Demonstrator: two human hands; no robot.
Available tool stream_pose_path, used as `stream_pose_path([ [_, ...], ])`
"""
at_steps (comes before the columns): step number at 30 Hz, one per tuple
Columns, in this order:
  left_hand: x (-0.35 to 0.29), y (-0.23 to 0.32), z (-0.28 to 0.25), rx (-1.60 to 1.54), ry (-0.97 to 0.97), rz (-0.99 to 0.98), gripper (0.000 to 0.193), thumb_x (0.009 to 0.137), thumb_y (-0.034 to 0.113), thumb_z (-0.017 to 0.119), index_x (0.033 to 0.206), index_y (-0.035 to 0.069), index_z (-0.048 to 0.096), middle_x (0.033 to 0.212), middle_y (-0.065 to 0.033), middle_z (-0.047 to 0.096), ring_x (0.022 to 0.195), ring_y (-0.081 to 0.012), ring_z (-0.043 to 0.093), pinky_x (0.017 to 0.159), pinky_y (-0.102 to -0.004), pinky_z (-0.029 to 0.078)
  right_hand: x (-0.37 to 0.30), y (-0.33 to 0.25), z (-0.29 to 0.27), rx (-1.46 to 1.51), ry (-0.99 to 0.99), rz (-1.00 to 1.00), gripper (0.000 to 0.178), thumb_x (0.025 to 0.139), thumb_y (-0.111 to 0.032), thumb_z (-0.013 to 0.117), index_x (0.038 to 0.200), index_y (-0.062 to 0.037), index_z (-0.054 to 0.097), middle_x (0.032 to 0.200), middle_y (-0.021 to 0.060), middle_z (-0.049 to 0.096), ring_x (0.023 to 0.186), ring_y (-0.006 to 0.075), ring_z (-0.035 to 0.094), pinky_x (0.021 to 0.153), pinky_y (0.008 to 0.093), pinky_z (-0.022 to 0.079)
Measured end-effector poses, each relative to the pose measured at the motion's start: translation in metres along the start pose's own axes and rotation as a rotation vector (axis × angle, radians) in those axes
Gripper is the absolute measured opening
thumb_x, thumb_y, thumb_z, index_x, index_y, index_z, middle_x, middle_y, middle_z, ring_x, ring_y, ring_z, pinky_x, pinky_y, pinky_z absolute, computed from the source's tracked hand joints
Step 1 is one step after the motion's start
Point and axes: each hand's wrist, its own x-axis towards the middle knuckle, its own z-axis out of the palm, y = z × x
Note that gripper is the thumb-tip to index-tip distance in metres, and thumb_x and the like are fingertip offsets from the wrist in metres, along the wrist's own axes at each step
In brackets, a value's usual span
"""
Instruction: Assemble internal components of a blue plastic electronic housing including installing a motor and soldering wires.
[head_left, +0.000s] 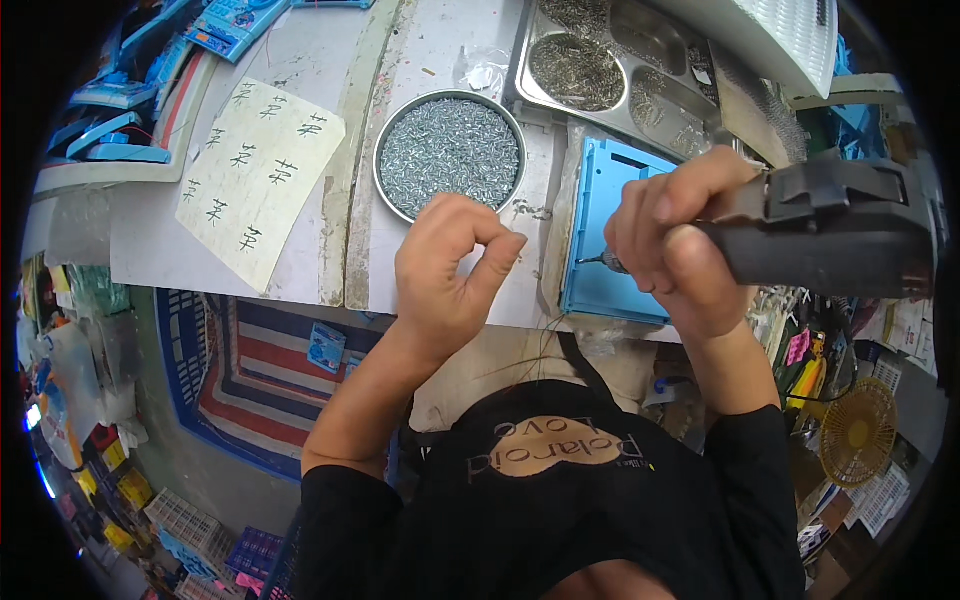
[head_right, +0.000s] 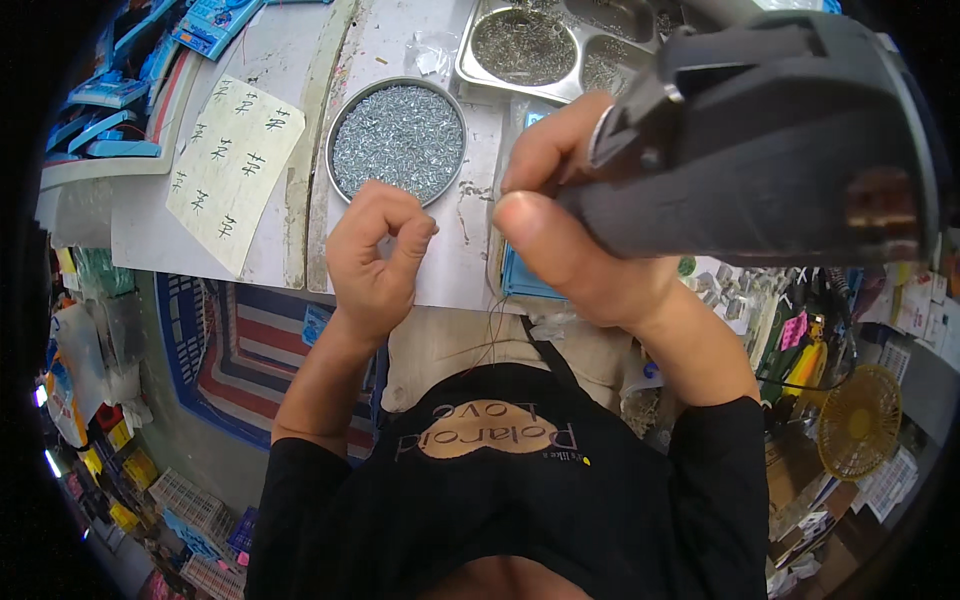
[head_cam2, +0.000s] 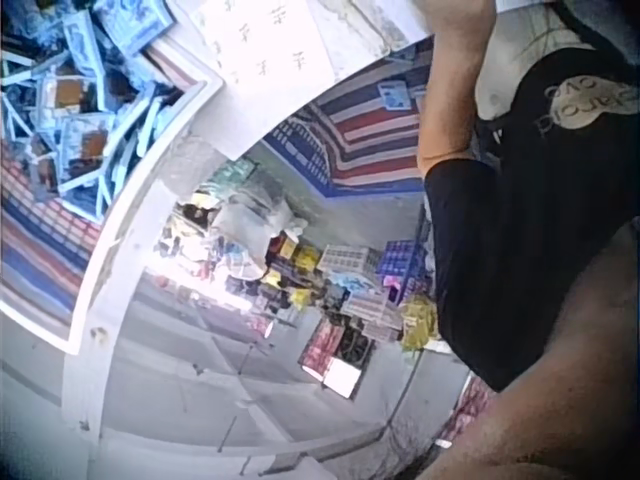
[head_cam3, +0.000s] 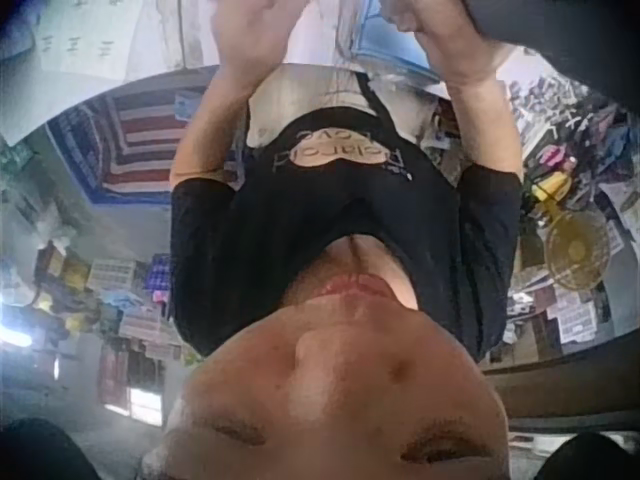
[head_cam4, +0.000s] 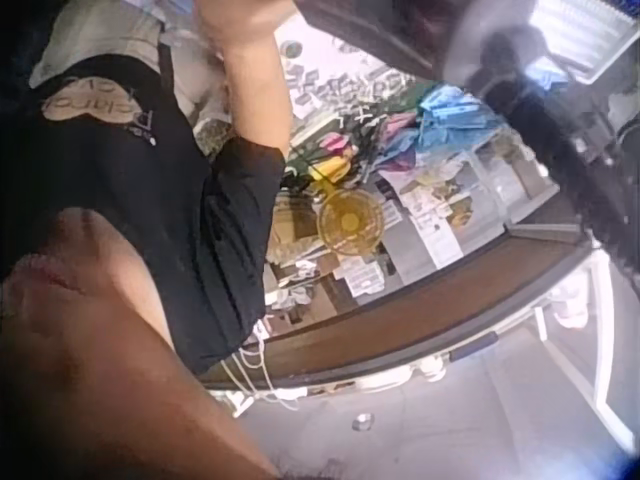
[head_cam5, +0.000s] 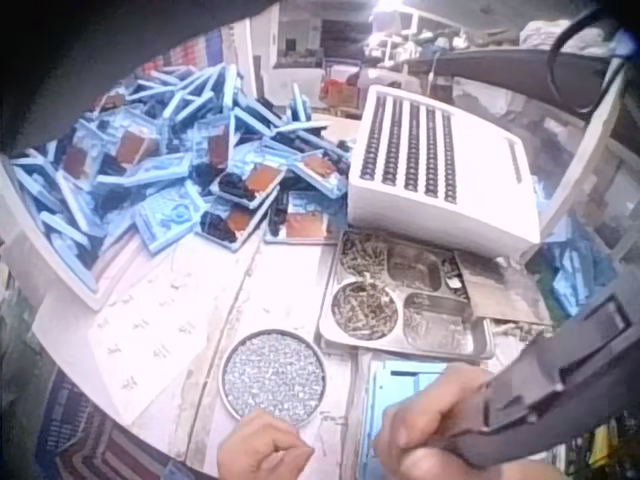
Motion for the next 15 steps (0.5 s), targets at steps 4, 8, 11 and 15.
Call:
stream_pose_path([
  [4,-0.01,-0.002,-0.01,0.142,-0.211,0.03,0.02,0.087,0.01,0.074,0.075,0.007,0.059,0.073,-0.0051,0.056,0.069,-0.0264,0.053,0.066,-0.0364,0.039,0.0,0.01,0.005,-0.22,-0.105,0.004,0.026,0.094,-0.021,0.073,0.092,-0.0077,0.05,0.065,0.0009,0.051,0.056,0.0119,0.049,0.053,0.0282,0.041],
  [8,-0.012,0.003,0.001,0.249,-0.158,0.078,0.017,0.083,0.012,0.077,0.079,0.01,0.06,0.077,-0.0029,0.057,0.074,-0.0257,0.055,0.075,-0.0388,0.037,-0.007,0.018,0.01,-0.51,-0.217,-0.084,0.029,0.094,-0.017,0.073,0.09,-0.008,0.046,0.064,0.0023,0.051,0.056,0.0138,0.05,0.052,0.0296,0.042],
  [11,-0.021,0.005,0.008,0.317,-0.175,0.096,0.016,0.081,0.013,0.078,0.084,0.011,0.063,0.084,-0.0011,0.061,0.078,-0.023,0.058,0.082,-0.0403,0.036,-0.01,0.024,0.005,-0.459,-0.249,-0.117,0.028,0.093,-0.013,0.074,0.09,-0.0081,0.046,0.066,0.003,0.052,0.056,0.0145,0.051,0.052,0.0297,0.042],
  [15,-0.026,0.014,0.014,0.29,-0.231,0.121,0.019,0.077,0.01,0.08,0.092,0.011,0.068,0.092,-0.0008,0.068,0.082,-0.021,0.062,0.086,-0.0399,0.036,-0.001,0.003,0.007,-0.235,-0.207,-0.114,0.025,0.097,-0.026,0.07,0.099,-0.0099,0.051,0.059,-0.001,0.048,0.054,0.0129,0.049,0.051,0.0289,0.041],
])
